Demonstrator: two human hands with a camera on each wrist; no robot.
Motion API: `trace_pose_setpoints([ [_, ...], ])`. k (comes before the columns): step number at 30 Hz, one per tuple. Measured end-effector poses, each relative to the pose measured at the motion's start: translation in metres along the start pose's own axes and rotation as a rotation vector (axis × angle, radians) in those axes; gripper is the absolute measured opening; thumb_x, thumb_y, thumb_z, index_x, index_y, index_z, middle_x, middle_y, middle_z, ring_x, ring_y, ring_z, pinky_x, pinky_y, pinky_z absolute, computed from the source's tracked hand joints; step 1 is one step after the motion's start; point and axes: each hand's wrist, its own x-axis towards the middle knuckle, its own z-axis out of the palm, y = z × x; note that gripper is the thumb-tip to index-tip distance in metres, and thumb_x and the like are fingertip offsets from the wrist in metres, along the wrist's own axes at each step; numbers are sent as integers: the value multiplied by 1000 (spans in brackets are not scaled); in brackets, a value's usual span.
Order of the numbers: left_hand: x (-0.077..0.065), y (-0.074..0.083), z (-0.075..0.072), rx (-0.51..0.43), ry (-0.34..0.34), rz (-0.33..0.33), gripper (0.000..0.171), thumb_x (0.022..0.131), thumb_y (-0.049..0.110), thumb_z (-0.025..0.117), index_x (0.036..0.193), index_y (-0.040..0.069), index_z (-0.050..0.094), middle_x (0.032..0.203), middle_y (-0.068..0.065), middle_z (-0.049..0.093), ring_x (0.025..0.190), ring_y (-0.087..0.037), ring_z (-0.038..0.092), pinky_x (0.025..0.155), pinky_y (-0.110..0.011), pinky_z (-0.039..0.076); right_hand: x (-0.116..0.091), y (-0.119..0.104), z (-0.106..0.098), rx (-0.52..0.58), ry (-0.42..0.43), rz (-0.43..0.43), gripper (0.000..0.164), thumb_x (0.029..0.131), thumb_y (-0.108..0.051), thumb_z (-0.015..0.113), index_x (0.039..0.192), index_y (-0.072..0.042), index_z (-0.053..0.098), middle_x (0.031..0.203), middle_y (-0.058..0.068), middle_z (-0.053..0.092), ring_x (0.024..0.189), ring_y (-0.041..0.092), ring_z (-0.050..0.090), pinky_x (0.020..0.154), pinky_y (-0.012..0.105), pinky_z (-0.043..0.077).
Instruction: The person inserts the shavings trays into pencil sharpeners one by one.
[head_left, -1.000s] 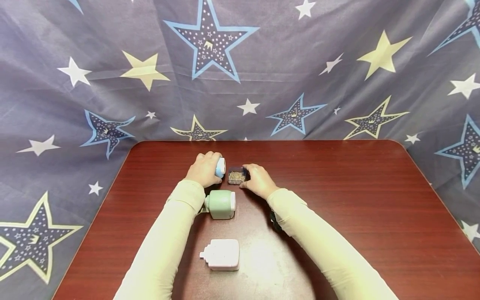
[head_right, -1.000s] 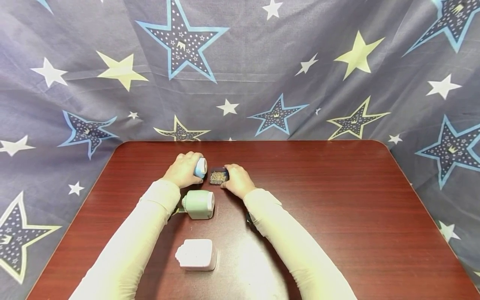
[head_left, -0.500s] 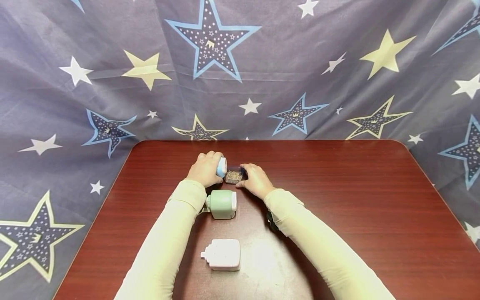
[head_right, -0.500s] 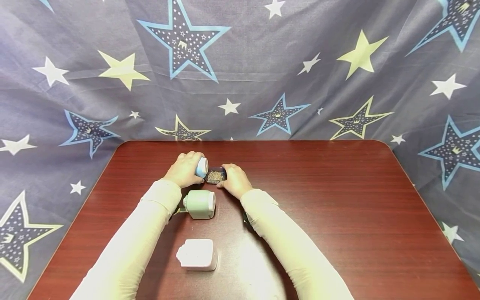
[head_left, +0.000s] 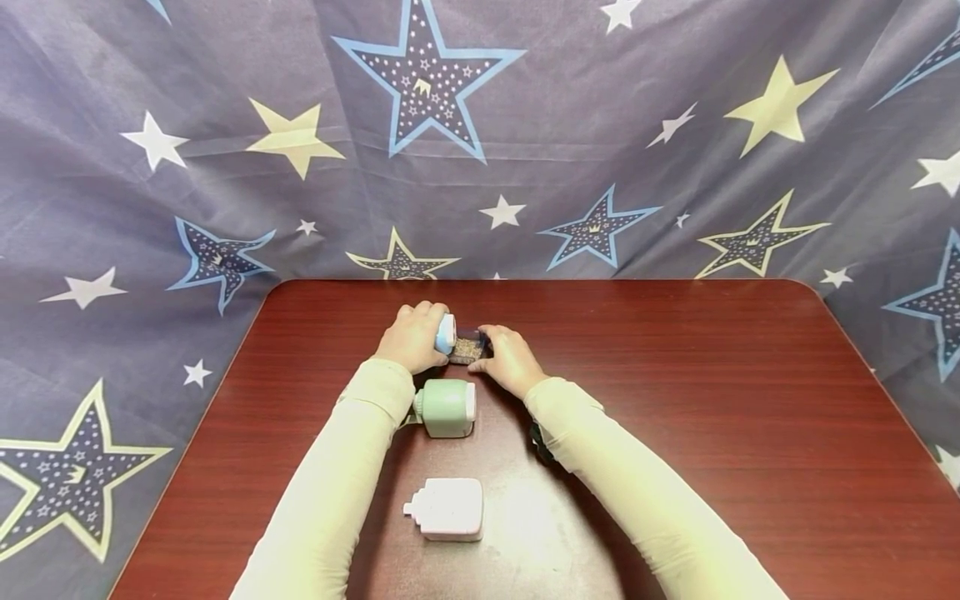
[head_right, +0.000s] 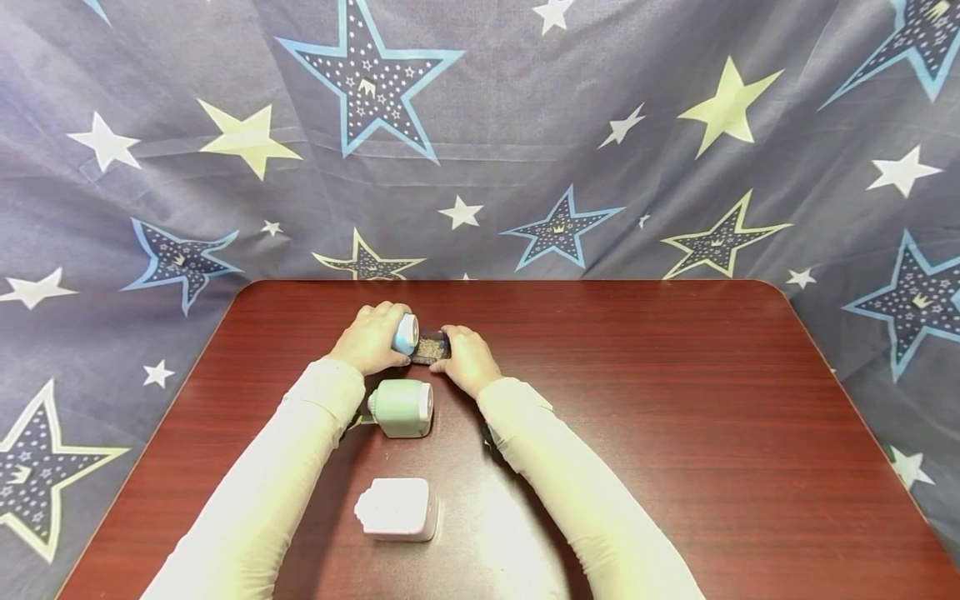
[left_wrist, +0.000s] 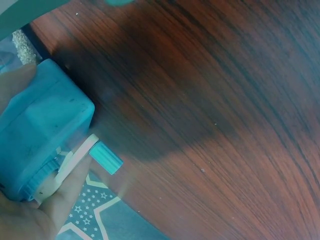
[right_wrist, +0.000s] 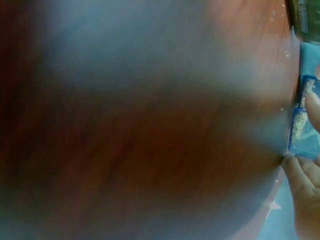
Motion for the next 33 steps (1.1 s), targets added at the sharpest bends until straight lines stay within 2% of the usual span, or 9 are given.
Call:
trace_pose_setpoints([
  [10, 0, -1, 0, 9, -5, 1, 79, 69, 21, 86, 139, 7, 53, 133, -16, 56, 119, -41, 48, 82, -61, 53, 2, -7, -2, -47, -56, -8, 73, 79, -28, 80, 139, 8, 56, 138, 25, 60, 129, 38, 55, 110, 44, 40],
  [19, 0, -1, 1, 8, -2, 3, 77, 69, 21, 86, 137, 6, 53, 132, -16, 56, 119, -41, 49, 82, -62, 53, 4, -10, -1, -74, -99, -51, 70, 84, -23, 75, 142, 10, 52, 142, 26, 57, 133, 37, 53, 113, 42, 36],
  [26, -1, 0, 0, 6, 1, 7, 77, 69, 21, 86, 137, 5, 53, 131, -17, 56, 117, -42, 49, 82, -61, 53, 2, -9, 1, -36, -72, -38, 71, 83, -22, 77, 141, 10, 53, 140, 27, 58, 132, 38, 54, 111, 43, 38],
  [33, -1, 0, 0, 5, 3, 4, 77, 69, 20, 85, 137, 6, 53, 131, -17, 57, 117, -41, 49, 82, -61, 53, 2, -4, 2, 19, 9, -12, 62, 78, -17, 80, 133, 8, 63, 128, 23, 67, 120, 35, 63, 105, 41, 45],
])
